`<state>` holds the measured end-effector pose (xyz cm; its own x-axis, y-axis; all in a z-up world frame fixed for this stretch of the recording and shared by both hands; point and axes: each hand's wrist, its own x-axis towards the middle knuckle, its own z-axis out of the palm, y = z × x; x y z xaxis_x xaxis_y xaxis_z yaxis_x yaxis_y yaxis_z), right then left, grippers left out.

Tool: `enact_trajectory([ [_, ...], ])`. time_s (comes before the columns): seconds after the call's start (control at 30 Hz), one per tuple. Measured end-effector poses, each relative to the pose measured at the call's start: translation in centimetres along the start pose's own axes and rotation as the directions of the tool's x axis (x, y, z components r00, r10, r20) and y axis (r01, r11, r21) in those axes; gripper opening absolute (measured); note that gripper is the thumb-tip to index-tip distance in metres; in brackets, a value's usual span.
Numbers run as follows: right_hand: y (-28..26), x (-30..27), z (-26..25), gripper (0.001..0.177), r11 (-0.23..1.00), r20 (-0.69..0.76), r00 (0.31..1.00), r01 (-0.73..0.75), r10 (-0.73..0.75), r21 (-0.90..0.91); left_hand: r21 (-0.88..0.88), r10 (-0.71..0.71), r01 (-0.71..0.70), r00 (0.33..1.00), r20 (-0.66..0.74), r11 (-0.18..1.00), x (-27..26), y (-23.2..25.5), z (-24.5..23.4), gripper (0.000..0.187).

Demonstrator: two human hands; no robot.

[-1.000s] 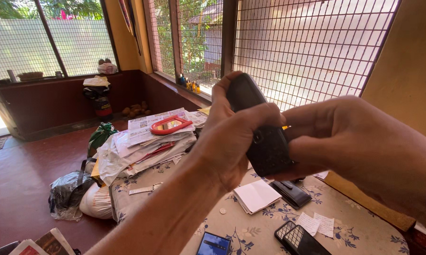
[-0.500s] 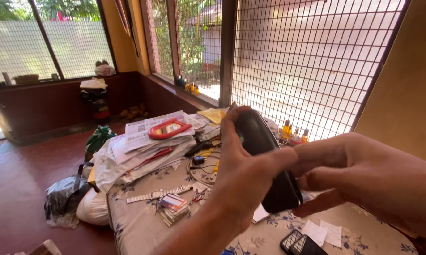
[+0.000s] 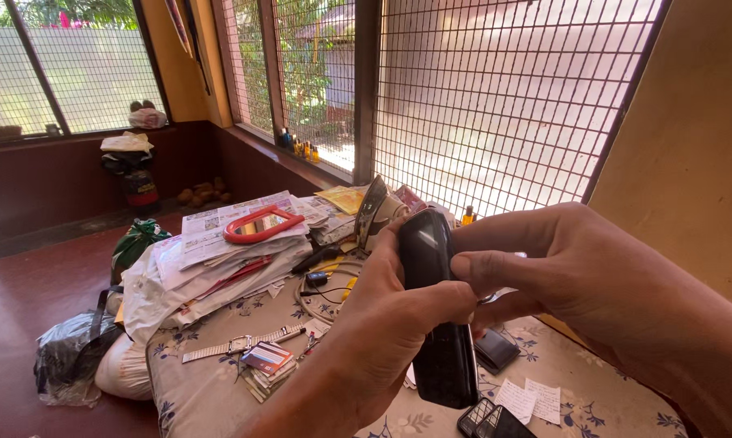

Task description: The person removes the back cover, battery, and a SIM card from a mobile phone before reinserting the battery.

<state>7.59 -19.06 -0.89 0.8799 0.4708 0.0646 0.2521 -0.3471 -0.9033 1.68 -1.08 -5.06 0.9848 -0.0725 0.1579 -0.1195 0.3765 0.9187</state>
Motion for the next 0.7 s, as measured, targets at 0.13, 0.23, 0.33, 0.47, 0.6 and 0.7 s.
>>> enact_trajectory([
  [0.13, -0.3, -0.6, 0.1, 0.035, 0.998, -0.064, 0.997, 0.053, -0.054, -0.016, -0.145, 0.072, -0.053, 0.989, 0.132, 0.988, -0.4, -0.1, 0.4, 0.069],
  [0.23, -0.3, -1.7, 0.6, 0.034, 0.983, -0.091, 0.978, 0.186, -0.185, -0.004, -0.155, 0.141, -0.119, 0.980, 0.139, 0.981, -0.6, -0.5, 1.2, 0.069],
  [0.33, -0.6, -2.1, 1.4, 0.036, 0.987, -0.168, 0.976, 0.118, -0.136, -0.112, -0.091, 0.173, -0.166, 0.982, 0.070, 0.982, -0.8, -0.9, 2.1, 0.067],
  [0.47, 0.2, -2.1, 2.4, 0.037, 0.991, -0.223, 0.975, -0.034, 0.004, -0.129, -0.001, 0.106, -0.106, 0.993, -0.046, 0.994, -1.3, -1.5, 2.5, 0.070],
  [0.6, 1.8, -1.3, 1.2, 0.038, 0.995, -0.027, 0.999, 0.041, -0.039, 0.093, 0.146, 0.112, -0.106, 0.993, -0.033, 0.984, -0.8, -1.5, 1.0, 0.076],
  [0.7, 2.0, -1.0, 0.0, 0.038, 0.978, 0.013, 0.999, 0.037, -0.040, 0.203, 0.162, 0.127, -0.132, 0.991, 0.038, 0.978, -0.3, -1.7, 0.4, 0.087],
])
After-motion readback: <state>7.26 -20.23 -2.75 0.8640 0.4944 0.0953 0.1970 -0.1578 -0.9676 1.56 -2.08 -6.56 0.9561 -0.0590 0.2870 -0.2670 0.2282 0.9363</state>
